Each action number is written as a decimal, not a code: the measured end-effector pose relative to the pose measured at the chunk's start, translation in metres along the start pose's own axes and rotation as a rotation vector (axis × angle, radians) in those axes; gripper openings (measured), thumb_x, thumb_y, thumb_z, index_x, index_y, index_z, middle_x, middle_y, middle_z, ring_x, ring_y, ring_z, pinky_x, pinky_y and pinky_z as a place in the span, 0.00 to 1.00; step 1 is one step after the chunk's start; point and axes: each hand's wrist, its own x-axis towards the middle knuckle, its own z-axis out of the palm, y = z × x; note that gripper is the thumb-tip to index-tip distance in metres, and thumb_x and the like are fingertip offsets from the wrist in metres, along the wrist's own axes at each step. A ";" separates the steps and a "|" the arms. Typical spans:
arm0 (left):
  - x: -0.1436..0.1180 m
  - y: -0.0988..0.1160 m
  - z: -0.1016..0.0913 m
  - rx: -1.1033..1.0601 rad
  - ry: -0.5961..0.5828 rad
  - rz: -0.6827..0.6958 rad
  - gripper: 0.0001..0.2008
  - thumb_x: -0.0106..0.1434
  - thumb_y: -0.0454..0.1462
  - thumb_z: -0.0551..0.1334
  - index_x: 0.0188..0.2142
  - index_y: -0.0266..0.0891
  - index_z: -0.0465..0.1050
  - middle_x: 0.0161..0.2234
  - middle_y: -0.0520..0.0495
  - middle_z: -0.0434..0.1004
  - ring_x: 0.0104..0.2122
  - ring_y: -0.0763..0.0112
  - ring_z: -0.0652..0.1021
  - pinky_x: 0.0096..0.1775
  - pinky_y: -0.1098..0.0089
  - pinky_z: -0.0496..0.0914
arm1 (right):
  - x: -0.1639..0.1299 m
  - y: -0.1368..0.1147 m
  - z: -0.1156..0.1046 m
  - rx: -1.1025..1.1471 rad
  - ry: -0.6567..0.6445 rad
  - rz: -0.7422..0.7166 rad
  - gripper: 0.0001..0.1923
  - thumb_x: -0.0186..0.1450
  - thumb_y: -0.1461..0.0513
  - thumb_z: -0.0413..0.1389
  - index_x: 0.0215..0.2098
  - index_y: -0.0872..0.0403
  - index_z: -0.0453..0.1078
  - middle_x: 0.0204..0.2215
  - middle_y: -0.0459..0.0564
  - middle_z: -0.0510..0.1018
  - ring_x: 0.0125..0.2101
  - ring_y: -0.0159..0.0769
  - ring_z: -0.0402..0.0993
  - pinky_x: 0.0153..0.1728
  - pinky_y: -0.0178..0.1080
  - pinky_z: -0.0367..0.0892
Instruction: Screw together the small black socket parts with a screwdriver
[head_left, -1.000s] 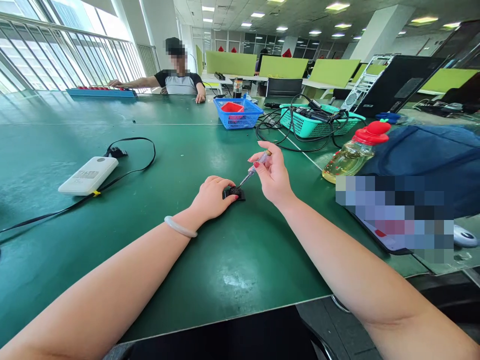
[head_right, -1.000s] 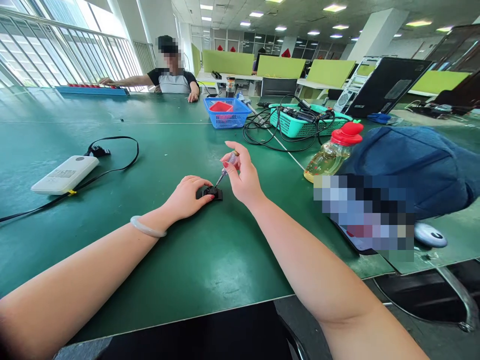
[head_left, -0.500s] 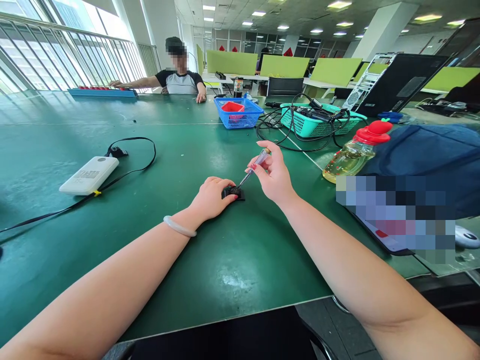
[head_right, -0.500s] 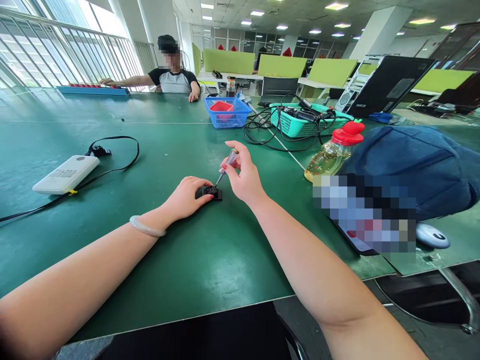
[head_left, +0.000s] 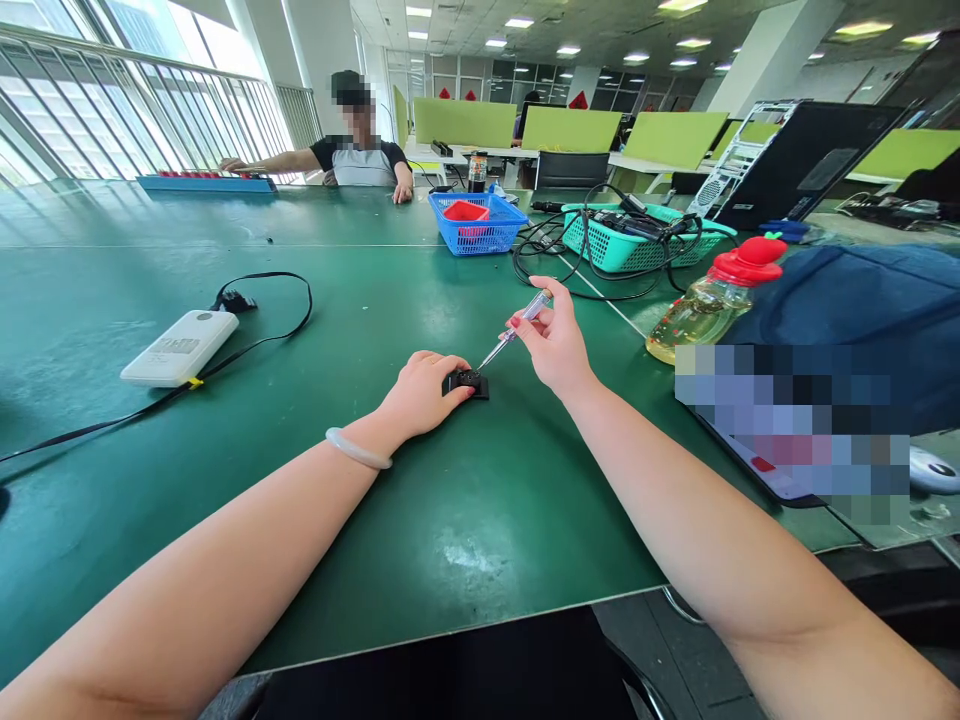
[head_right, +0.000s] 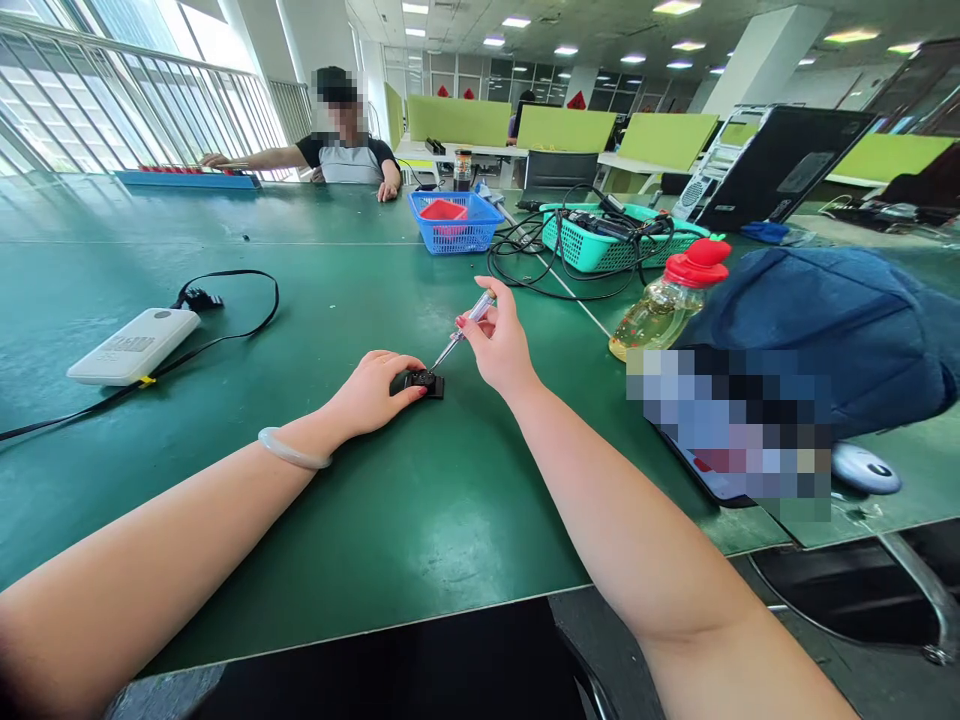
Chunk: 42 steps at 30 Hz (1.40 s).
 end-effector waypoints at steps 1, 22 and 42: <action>0.000 0.000 0.000 -0.003 0.001 -0.001 0.16 0.65 0.45 0.61 0.51 0.44 0.74 0.49 0.44 0.78 0.57 0.52 0.69 0.61 0.50 0.63 | 0.000 0.002 -0.001 0.002 -0.001 0.020 0.30 0.64 0.49 0.61 0.60 0.41 0.56 0.37 0.45 0.78 0.39 0.41 0.80 0.49 0.51 0.77; -0.001 -0.001 0.001 -0.005 0.000 -0.004 0.16 0.65 0.45 0.61 0.50 0.46 0.74 0.49 0.45 0.78 0.57 0.51 0.68 0.60 0.49 0.63 | 0.003 0.014 -0.004 0.001 0.097 0.141 0.29 0.62 0.52 0.64 0.55 0.43 0.56 0.34 0.43 0.78 0.34 0.39 0.81 0.47 0.51 0.77; -0.001 0.000 0.000 -0.005 0.007 -0.011 0.16 0.64 0.45 0.62 0.49 0.46 0.74 0.48 0.44 0.78 0.57 0.51 0.68 0.60 0.48 0.63 | -0.003 -0.008 -0.003 0.085 -0.053 0.051 0.20 0.68 0.53 0.57 0.55 0.41 0.57 0.37 0.43 0.78 0.35 0.38 0.80 0.53 0.55 0.74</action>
